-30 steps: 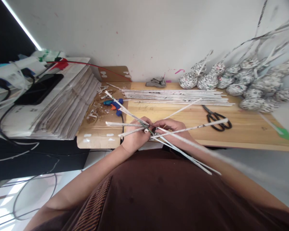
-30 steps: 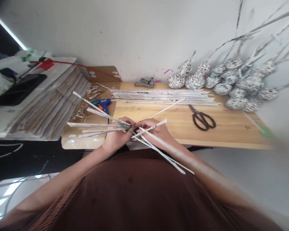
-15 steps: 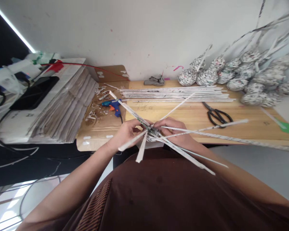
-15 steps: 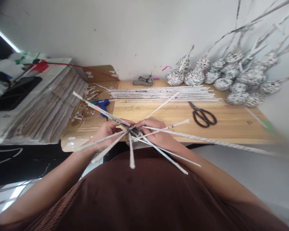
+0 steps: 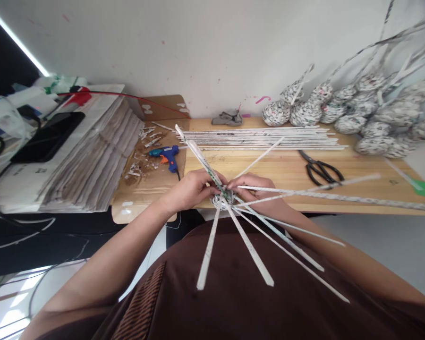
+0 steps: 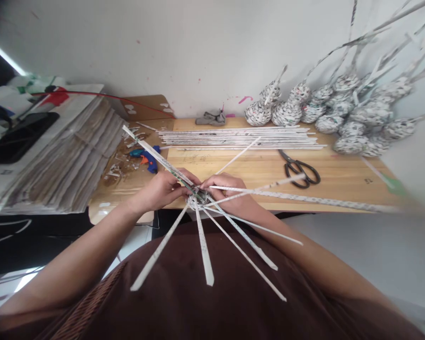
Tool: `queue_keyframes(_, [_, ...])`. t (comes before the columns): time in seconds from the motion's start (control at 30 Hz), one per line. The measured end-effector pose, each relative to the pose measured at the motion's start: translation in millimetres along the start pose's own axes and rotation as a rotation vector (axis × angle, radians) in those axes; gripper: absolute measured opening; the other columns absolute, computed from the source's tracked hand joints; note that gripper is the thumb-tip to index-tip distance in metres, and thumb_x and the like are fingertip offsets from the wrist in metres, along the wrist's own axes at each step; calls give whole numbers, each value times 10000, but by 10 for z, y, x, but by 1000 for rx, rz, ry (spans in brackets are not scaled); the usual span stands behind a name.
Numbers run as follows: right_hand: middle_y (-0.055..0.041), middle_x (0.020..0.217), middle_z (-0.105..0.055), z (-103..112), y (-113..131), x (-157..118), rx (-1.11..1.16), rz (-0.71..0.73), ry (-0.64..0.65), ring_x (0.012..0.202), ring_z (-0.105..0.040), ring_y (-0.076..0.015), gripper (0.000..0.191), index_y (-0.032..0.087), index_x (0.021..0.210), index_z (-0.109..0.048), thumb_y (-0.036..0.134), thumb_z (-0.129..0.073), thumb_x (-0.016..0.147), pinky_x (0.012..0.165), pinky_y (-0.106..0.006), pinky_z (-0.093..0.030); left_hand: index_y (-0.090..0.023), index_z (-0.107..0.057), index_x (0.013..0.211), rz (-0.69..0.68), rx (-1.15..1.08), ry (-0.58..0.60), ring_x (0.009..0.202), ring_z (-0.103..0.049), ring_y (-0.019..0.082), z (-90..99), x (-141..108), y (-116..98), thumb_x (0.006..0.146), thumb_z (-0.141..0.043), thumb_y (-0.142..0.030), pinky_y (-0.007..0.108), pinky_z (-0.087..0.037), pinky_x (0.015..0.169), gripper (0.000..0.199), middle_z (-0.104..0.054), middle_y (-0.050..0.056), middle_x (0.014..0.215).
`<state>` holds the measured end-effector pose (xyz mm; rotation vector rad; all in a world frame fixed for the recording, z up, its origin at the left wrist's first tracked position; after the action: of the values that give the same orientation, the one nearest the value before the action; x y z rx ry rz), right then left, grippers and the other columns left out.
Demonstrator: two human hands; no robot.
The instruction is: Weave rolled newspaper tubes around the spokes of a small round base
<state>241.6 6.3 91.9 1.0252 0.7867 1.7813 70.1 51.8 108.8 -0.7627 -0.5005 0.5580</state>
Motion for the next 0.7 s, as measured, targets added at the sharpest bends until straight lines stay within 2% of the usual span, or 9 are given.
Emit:
queue_keyframes(0.13, [-56, 948, -775, 4, 19, -11, 26, -24, 17, 863, -724, -201, 181, 222, 955, -765, 321, -614, 950, 810, -326, -545, -204, -679, 1149, 25, -193, 117, 866, -711, 179, -49, -29, -14, 846, -715, -219, 275, -599, 745, 305, -721, 63, 1008])
queue_keyframes(0.3, [-48, 941, -760, -2, -3, -32, 10, -27, 6, 870, -717, -192, 159, 218, 941, -760, 277, -612, 944, 789, -302, -537, -163, -715, 1039, 27, -230, 94, 841, -693, 168, -54, 8, -32, 843, -749, -333, 258, -575, 735, 262, -707, 87, 1012])
queue_keyframes(0.43, [-40, 918, -755, -10, -61, -35, 42, -44, 1, 834, -715, -181, 170, 209, 935, -753, 269, -594, 949, 751, -290, -534, -171, -747, 1009, -13, -319, 118, 974, -705, 217, -39, 42, -31, 891, -691, -344, 327, -568, 895, 217, -737, 110, 1037])
queue_keyframes(0.5, [-39, 895, -756, -3, -61, -29, 67, -37, -15, 809, -712, -175, 150, 200, 918, -747, 272, -617, 936, 725, -279, -529, -181, -749, 1028, 23, -374, 128, 892, -714, 201, -57, 33, 3, 910, -660, -360, 313, -586, 828, 232, -753, 100, 1014])
queue_keyframes(0.6, [-38, 878, -761, -2, -40, -16, 72, -36, -23, 789, -709, -171, 122, 198, 896, -741, 263, -640, 919, 719, -274, -527, -172, -740, 1037, 111, -388, 66, 759, -699, 167, -103, 7, 65, 907, -647, -334, 268, -582, 696, 227, -757, 75, 939])
queue_keyframes(0.7, [-41, 890, -761, -13, -35, -11, 62, -39, -8, 806, -712, -176, 122, 199, 898, -735, 262, -634, 923, 735, -281, -529, -158, -730, 988, 147, -252, -57, 715, -672, 146, -127, 1, 96, 850, -672, -229, 240, -552, 657, 165, -738, 49, 876])
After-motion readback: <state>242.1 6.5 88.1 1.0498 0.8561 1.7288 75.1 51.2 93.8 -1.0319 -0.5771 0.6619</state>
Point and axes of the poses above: each hand's wrist, its own x-axis towards the middle knuckle, its own z-axis out of the back of the hand, y = z × x, the point moved 6 cm from there along x, towards the middle knuckle
